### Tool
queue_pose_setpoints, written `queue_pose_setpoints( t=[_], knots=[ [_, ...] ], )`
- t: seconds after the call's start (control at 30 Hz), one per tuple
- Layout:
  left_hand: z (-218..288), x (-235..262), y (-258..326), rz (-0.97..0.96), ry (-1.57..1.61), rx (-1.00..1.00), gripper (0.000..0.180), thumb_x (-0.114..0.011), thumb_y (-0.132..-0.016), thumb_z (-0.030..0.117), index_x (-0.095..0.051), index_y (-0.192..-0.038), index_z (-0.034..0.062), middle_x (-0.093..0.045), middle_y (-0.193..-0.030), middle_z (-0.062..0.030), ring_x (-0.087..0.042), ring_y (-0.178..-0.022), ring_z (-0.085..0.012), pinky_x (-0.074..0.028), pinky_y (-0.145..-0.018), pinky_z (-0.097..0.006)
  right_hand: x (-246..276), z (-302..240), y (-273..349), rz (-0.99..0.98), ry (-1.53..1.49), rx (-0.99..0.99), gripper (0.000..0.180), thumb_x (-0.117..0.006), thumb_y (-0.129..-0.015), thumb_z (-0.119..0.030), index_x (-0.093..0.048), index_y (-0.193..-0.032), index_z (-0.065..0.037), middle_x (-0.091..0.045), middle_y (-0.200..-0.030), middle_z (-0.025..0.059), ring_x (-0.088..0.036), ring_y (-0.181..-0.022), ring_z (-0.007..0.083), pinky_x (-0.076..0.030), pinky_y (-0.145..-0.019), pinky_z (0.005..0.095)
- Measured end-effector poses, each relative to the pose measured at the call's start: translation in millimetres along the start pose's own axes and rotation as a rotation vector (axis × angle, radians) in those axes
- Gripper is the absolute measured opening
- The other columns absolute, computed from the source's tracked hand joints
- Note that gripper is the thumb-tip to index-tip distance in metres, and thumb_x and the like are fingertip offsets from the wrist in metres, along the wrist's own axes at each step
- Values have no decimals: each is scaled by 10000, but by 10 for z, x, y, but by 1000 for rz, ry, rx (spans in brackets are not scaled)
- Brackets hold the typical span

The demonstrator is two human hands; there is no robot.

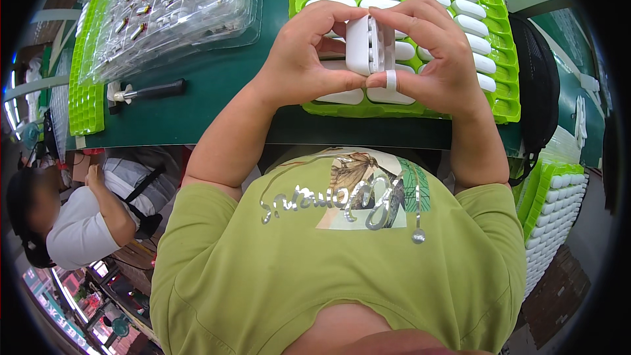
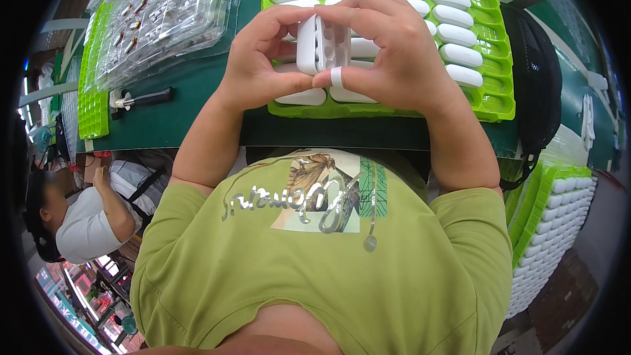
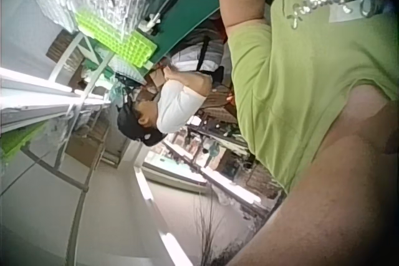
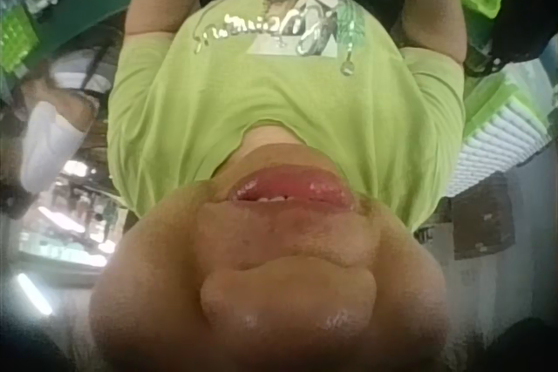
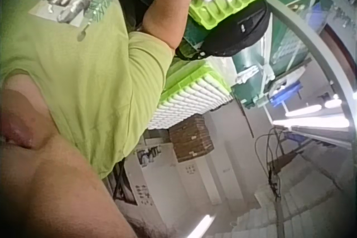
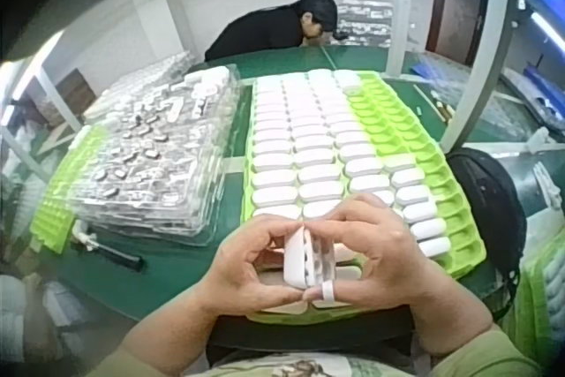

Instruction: The person repeatedly picks up white plastic casing halves and small internal components from a green tray. They insert the components into the casing, close the halves together, and place the assembled units into a clear plastic packaging tray. The process is repetitive and involves handling multiple identical units.

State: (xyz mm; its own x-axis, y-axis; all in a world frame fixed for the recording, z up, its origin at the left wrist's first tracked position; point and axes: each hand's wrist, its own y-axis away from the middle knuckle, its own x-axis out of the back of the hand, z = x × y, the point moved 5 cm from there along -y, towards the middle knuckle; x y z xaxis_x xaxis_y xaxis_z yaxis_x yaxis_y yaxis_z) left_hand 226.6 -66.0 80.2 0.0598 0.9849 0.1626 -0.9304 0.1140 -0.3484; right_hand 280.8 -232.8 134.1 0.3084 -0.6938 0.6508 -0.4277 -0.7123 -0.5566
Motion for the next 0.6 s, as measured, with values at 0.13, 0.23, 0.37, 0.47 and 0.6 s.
queue_pose_setpoints(
  t=[0.13, 0.23, 0.37, 0.47, 0.6],
  knots=[
    [7, -1, 5, -42, 20, 41, 698, -897, -628, 61, -565, -1239, -3, -580, -1165, -89, -639, -1060, -184, -573, -916, -335, 15, -5, -10, -34, -50, -6, 567, -878, -607, -220, -705, -1124, -62, -679, -1017, 76, -602, -952, 243, -485, -838, 359],
    [33, 27, 29, -80, 48, 36, 718, -884, -643, 33, -529, -1267, -2, -602, -1219, -101, -634, -1102, -190, -539, -943, -347, -9, 18, -9, -44, -127, -43, 574, -885, -597, -200, -703, -1124, -68, -677, -1034, 83, -605, -980, 249, -485, -868, 360],
    [67, 55, 37, -63, 74, -29, 714, -886, -639, 39, -532, -1258, 1, -601, -1218, -98, -632, -1093, -180, -537, -923, -335, -62, 67, 5, -11, -176, -80, 578, -892, -580, -183, -704, -1116, -71, -672, -1048, 93, -608, -1009, 263, -484, -895, 361],
    [104, 49, 27, -64, 51, -7, 710, -883, -643, 32, -530, -1258, -2, -598, -1215, -96, -627, -1098, -183, -538, -926, -334, -73, 15, 23, 1, -144, -85, 573, -891, -579, -188, -705, -1107, -66, -669, -1052, 97, -610, -1009, 268, -485, -889, 367],
    [27, 2, 14, -60, 44, 123, 699, -874, -650, 12, -529, -1258, -7, -593, -1208, -96, -623, -1108, -190, -545, -937, -345, -64, 39, 25, 6, -84, -66, 571, -889, -576, -196, -709, -1102, -64, -667, -1034, 97, -613, -986, 268, -489, -861, 366]
  ],
)
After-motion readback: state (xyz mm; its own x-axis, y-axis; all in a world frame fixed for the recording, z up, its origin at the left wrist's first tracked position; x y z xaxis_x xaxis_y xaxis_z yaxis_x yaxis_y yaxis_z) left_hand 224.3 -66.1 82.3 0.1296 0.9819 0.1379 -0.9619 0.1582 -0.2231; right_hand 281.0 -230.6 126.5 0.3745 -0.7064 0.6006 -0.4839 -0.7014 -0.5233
